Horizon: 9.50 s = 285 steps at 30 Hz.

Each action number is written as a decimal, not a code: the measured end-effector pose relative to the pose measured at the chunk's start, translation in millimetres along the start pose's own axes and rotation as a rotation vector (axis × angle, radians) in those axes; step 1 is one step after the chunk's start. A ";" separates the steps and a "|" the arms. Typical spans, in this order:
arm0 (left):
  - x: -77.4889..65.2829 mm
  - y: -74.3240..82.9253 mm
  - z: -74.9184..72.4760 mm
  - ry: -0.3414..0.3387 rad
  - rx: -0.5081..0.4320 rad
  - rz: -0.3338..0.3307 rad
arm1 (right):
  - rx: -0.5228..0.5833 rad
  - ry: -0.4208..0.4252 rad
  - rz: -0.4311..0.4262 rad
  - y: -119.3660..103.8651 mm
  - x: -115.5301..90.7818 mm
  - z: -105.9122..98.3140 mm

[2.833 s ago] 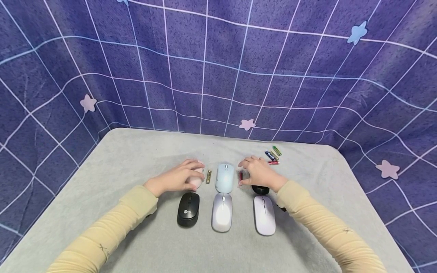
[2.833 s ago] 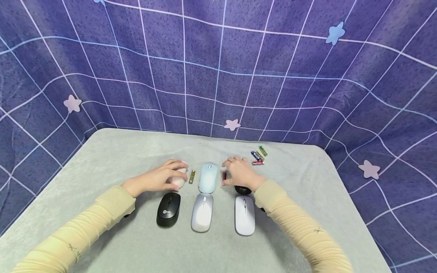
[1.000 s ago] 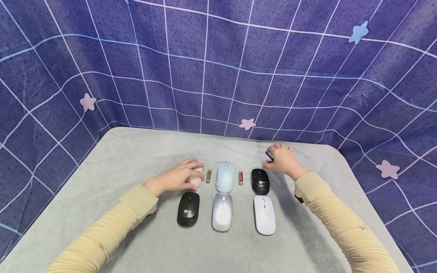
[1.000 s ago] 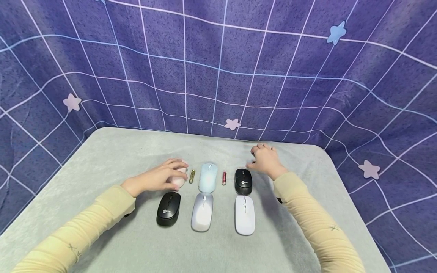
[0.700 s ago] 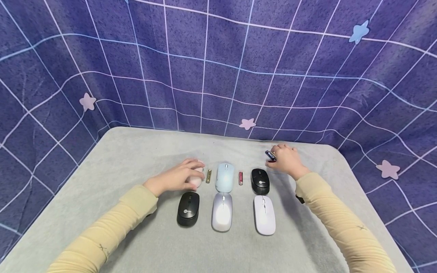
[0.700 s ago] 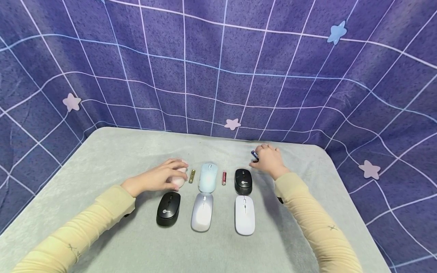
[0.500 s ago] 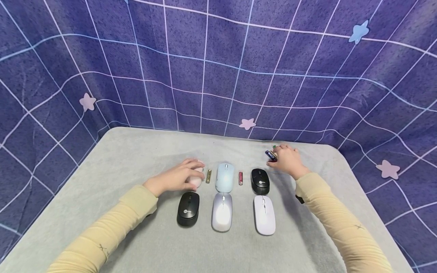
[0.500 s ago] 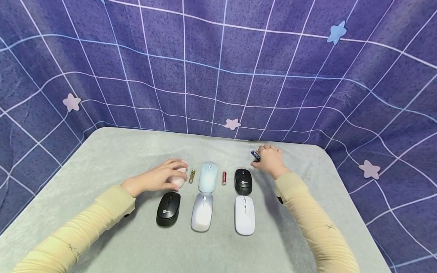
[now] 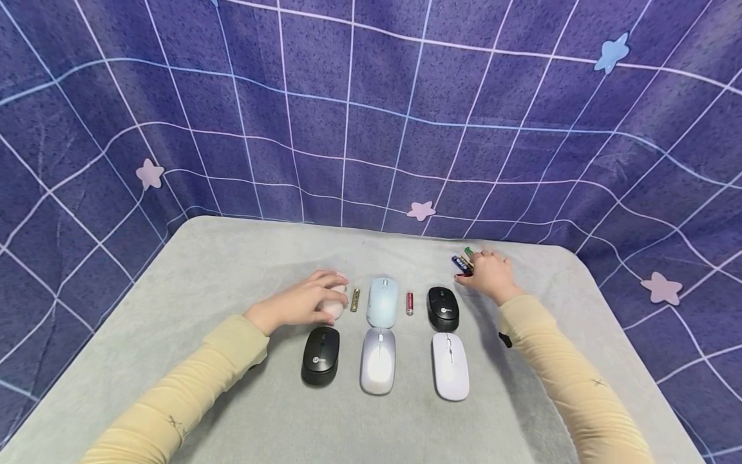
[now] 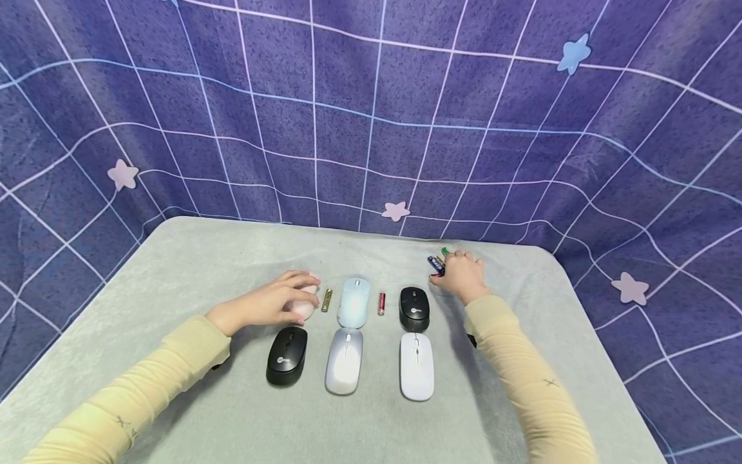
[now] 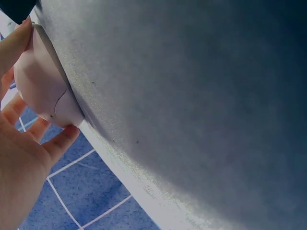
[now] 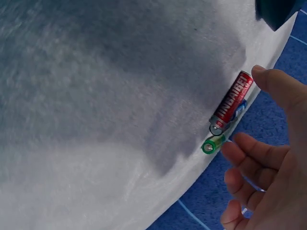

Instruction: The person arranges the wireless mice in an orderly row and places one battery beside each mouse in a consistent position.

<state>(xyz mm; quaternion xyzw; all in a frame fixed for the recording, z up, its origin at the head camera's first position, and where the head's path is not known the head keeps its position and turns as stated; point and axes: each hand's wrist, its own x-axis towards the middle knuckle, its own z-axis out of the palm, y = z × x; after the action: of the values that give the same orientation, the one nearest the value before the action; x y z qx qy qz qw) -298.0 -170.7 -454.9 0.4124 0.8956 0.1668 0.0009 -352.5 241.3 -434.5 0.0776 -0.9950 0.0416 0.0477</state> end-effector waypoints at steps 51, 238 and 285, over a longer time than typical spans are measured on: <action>-0.2 1.3 -1.9 -0.011 -0.009 -0.011 | 0.055 -0.105 0.149 1.8 1.5 2.4; -1.4 1.5 -1.5 -0.032 0.021 0.010 | 0.023 -0.034 -0.487 5.8 -5.5 -20.0; -2.1 5.5 -3.1 0.011 0.014 0.058 | -0.011 -0.002 -0.424 16.4 34.8 13.7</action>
<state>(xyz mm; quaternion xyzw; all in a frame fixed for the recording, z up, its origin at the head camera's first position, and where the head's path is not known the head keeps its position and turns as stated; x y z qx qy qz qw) -293.0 -169.8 -450.6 0.4372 0.8844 0.1628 -0.0116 -390.6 251.0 -445.8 0.2849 -0.9566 0.0251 0.0549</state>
